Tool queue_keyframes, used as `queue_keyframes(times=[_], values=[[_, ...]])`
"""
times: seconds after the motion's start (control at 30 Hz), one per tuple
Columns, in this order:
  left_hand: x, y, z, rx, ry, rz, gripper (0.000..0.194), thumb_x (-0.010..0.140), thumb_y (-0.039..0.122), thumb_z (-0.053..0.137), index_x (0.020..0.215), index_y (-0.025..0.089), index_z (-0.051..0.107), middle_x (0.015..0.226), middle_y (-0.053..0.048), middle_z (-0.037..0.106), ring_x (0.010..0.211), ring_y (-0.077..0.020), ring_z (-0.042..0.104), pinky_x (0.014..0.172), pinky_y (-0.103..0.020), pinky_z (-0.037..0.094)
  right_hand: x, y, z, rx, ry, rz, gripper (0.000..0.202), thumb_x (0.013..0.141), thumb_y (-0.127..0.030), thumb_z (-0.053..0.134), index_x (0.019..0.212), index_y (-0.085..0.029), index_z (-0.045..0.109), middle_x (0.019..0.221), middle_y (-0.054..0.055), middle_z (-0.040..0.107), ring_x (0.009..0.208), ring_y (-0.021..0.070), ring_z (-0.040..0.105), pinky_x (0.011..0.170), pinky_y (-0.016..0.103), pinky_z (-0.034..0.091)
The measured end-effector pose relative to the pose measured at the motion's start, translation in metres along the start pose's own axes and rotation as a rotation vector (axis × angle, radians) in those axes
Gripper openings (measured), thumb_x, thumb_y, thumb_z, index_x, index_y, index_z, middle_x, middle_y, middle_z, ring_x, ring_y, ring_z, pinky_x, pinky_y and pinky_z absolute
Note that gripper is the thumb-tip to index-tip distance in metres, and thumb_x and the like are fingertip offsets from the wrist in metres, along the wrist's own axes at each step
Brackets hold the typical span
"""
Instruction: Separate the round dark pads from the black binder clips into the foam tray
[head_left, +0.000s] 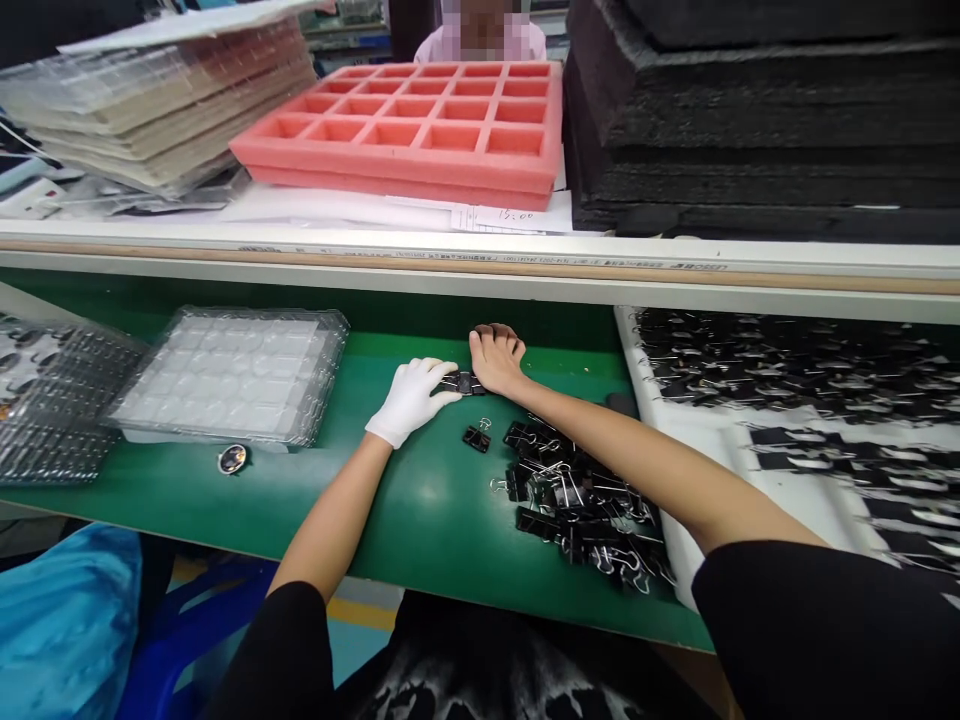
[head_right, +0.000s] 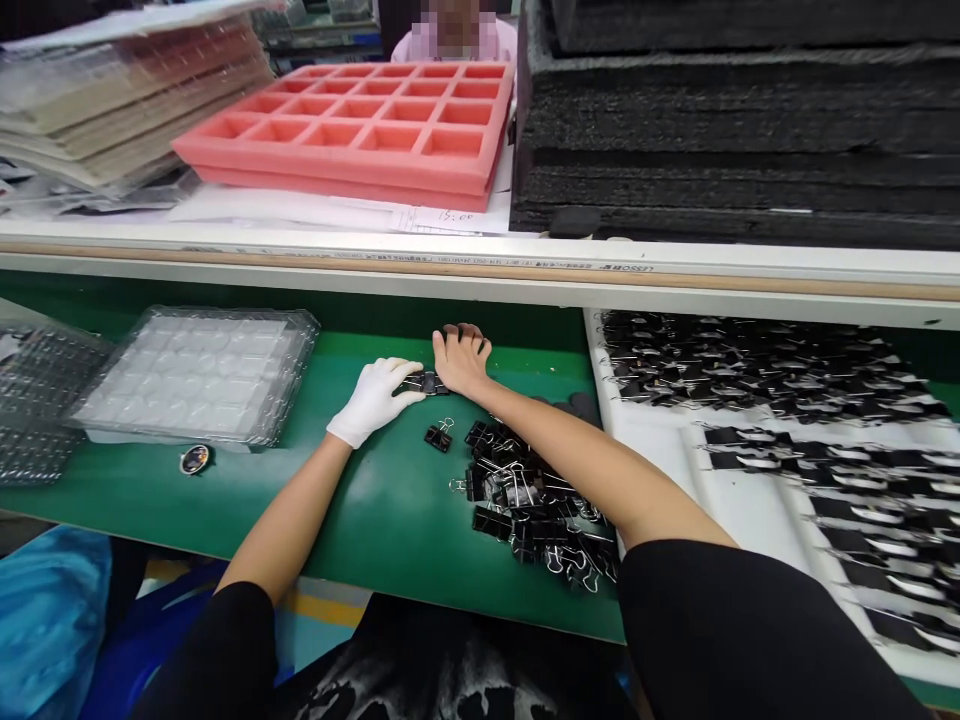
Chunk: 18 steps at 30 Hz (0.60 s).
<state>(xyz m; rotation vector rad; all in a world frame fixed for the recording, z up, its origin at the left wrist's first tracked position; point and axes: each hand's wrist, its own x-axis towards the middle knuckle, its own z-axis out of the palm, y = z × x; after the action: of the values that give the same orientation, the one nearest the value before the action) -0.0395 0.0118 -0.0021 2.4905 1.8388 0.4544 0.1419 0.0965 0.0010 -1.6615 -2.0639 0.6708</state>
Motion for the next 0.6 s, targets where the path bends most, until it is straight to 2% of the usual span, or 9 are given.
queue_keyframes(times=[0.13,0.17,0.23,0.33,0.4,0.43,0.5,0.6], values=[[0.0,0.001,-0.006,-0.058,0.018,-0.005,0.045,0.097,0.054,0.065,0.132,0.026,0.067,0.13,-0.009,0.07,0.118,-0.0302,0.061,0.1,-0.043,0.044,0.006,-0.01,-0.01,0.104,-0.038,0.067,0.058,0.107,-0.055,0.018,0.149,-0.03,0.048,0.164,0.011,0.034,0.158,0.0306,0.016,0.127,0.06,0.012],[-0.001,0.001,-0.009,-0.098,0.025,-0.011,0.044,0.097,0.053,0.065,0.13,0.025,0.068,0.128,-0.009,0.071,0.118,-0.0305,0.062,0.1,-0.043,0.045,0.009,-0.013,-0.016,0.135,-0.05,0.097,0.058,0.107,-0.056,0.018,0.147,-0.03,0.052,0.164,0.01,0.036,0.157,0.0319,0.019,0.127,0.062,0.013],[-0.001,0.002,-0.013,-0.247,0.051,-0.049,0.042,0.099,0.051,0.061,0.129,0.023,0.068,0.123,-0.009,0.074,0.115,-0.0291,0.065,0.101,-0.042,0.047,0.013,-0.019,-0.033,0.229,-0.122,0.09,0.061,0.107,-0.056,0.016,0.138,-0.028,0.061,0.156,0.011,0.048,0.151,0.0332,0.033,0.125,0.06,0.024],[-0.004,0.005,-0.018,-0.571,0.133,-0.206,0.044,0.106,0.051,0.041,0.119,0.02,0.069,0.108,-0.007,0.077,0.097,-0.0228,0.071,0.09,-0.035,0.053,0.009,-0.023,-0.059,0.445,-0.426,-0.067,0.061,0.106,-0.062,0.025,0.121,-0.023,0.07,0.132,0.012,0.067,0.122,0.0285,0.062,0.107,0.046,0.051],[-0.005,0.007,-0.019,-0.709,0.186,-0.337,0.057,0.108,0.056,0.028,0.095,0.019,0.069,0.084,-0.006,0.074,0.076,-0.0198,0.069,0.075,-0.032,0.052,-0.002,-0.023,-0.068,0.552,-0.619,-0.171,0.05,0.1,-0.063,0.051,0.119,-0.02,0.069,0.121,0.012,0.071,0.103,0.0236,0.068,0.089,0.037,0.058],[-0.006,0.009,-0.02,-0.731,0.198,-0.381,0.062,0.108,0.059,0.026,0.082,0.019,0.066,0.072,-0.005,0.07,0.067,-0.0188,0.065,0.07,-0.031,0.05,-0.009,-0.022,-0.069,0.554,-0.654,-0.201,0.046,0.095,-0.058,0.064,0.119,-0.019,0.068,0.114,0.011,0.073,0.095,0.0214,0.069,0.081,0.033,0.058],[-0.008,0.012,-0.021,-0.712,0.188,-0.42,0.067,0.106,0.063,0.025,0.063,0.021,0.056,0.056,-0.004,0.06,0.058,-0.0174,0.06,0.065,-0.029,0.046,-0.021,-0.02,-0.067,0.486,-0.601,-0.255,0.041,0.089,-0.042,0.077,0.118,-0.016,0.067,0.099,0.007,0.073,0.084,0.0172,0.066,0.072,0.026,0.053],[-0.012,0.016,-0.026,-0.597,0.121,-0.386,0.066,0.106,0.059,0.023,0.057,0.022,0.049,0.05,-0.004,0.055,0.053,-0.0172,0.057,0.061,-0.029,0.044,-0.034,-0.017,-0.065,0.292,-0.444,-0.321,0.025,0.09,-0.032,0.076,0.105,-0.012,0.073,0.079,0.001,0.067,0.073,0.0132,0.058,0.065,0.023,0.042]])
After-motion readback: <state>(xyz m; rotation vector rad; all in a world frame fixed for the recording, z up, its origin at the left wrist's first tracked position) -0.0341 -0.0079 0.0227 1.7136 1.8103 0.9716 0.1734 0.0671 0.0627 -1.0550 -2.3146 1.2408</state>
